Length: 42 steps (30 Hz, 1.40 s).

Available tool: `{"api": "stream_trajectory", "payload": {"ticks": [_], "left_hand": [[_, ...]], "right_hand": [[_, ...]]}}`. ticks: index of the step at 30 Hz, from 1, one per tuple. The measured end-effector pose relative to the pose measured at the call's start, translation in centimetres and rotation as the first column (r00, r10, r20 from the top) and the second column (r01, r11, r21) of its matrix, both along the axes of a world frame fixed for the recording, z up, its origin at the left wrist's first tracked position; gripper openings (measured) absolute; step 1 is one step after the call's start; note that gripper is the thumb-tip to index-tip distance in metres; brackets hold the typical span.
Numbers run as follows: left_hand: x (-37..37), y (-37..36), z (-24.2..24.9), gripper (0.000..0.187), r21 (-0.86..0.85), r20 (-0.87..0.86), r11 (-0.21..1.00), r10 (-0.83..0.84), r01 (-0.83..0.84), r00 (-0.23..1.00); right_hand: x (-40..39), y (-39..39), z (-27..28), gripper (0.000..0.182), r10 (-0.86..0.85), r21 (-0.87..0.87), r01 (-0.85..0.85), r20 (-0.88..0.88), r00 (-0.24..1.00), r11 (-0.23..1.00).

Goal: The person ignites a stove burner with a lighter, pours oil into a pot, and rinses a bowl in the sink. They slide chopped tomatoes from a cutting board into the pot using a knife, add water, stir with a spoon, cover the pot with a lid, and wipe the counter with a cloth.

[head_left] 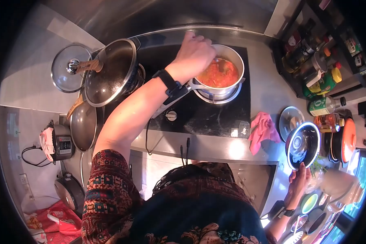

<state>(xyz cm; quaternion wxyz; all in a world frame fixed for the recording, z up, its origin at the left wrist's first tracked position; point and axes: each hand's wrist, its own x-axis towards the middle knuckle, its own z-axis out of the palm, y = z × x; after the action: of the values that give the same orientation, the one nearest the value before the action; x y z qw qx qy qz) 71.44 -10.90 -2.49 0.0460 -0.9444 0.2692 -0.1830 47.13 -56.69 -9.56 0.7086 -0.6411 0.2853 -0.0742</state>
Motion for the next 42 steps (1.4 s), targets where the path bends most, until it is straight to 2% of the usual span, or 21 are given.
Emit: {"api": "stream_trajectory", "payload": {"ticks": [4,7,11,17,21,24,27,28,31,32,35,39,42], "left_hand": [[-1.1,0.9,1.5,0.017,0.0,0.072,0.996,0.09,-0.09,0.993],[-1.9,1.9,2.1,0.015,-0.069,0.077,0.991,0.119,-0.114,0.99],[-2.6,2.6,1.8,0.014,-0.005,0.072,0.985,0.175,-0.175,0.982],[-2.7,2.8,0.0,0.013,-0.03,0.023,0.996,0.08,-0.08,0.997],[-3.9,3.2,1.4,0.012,0.004,-0.012,0.987,0.159,-0.158,0.987],[-4.6,4.1,2.0,0.011,-0.074,0.103,0.981,0.184,-0.177,0.977],[-5.9,4.6,2.7,0.012,-0.127,0.094,0.955,0.28,-0.267,0.955],[-6.6,4.7,2.8,0.014,-0.224,0.114,0.942,0.279,-0.249,0.954],[-7.9,5.4,2.4,0.018,-0.499,-0.103,0.805,0.311,-0.32,0.945],[-8.2,5.9,2.0,0.021,-0.541,-0.112,0.782,0.298,-0.309,0.948],[-10.1,6.3,2.0,0.019,-0.705,-0.309,0.574,0.28,-0.417,0.909],[-12.6,6.6,2.0,0.022,-0.754,-0.356,0.465,0.305,-0.464,0.883],[-14.1,7.1,1.6,0.02,-0.765,-0.316,0.46,0.34,-0.45,0.886]], "right_hand": [[0.0,0.0,0.2,0.014,0.017,-0.007,-0.017,0.003,1.0,1.0],[0.5,0.6,0.5,0.014,0.019,-0.028,-0.019,-0.009,1.0,0.999],[1.9,1.5,1.4,0.015,0.078,-0.023,-0.078,0.002,0.997,0.997],[4.4,3.1,2.3,0.016,0.163,-0.008,-0.162,0.015,0.987,0.987],[6.6,4.7,3.5,0.017,0.264,-0.029,-0.262,0.058,0.963,0.965],[8.4,6.6,5.5,0.016,0.307,-0.083,-0.305,0.012,0.952,0.949],[10.5,8.9,7.6,0.014,0.345,-0.119,-0.343,-0.007,0.939,0.932],[11.2,9.7,8.2,0.013,0.356,-0.109,-0.354,-0.003,0.935,0.929],[14.6,10.1,7.4,0.013,0.43,-0.122,-0.426,0.014,0.903,0.897],[15.4,10.6,7.7,0.014,0.437,-0.153,-0.43,0.012,0.899,0.89],[17.6,13.0,8.6,0.016,0.441,-0.207,-0.427,0.026,0.897,0.88],[20.6,14.6,8.3,0.017,0.515,-0.213,-0.49,0.079,0.854,0.845],[22.4,15.8,8.4,0.017,0.54,-0.226,-0.512,0.083,0.838,0.829]]}}
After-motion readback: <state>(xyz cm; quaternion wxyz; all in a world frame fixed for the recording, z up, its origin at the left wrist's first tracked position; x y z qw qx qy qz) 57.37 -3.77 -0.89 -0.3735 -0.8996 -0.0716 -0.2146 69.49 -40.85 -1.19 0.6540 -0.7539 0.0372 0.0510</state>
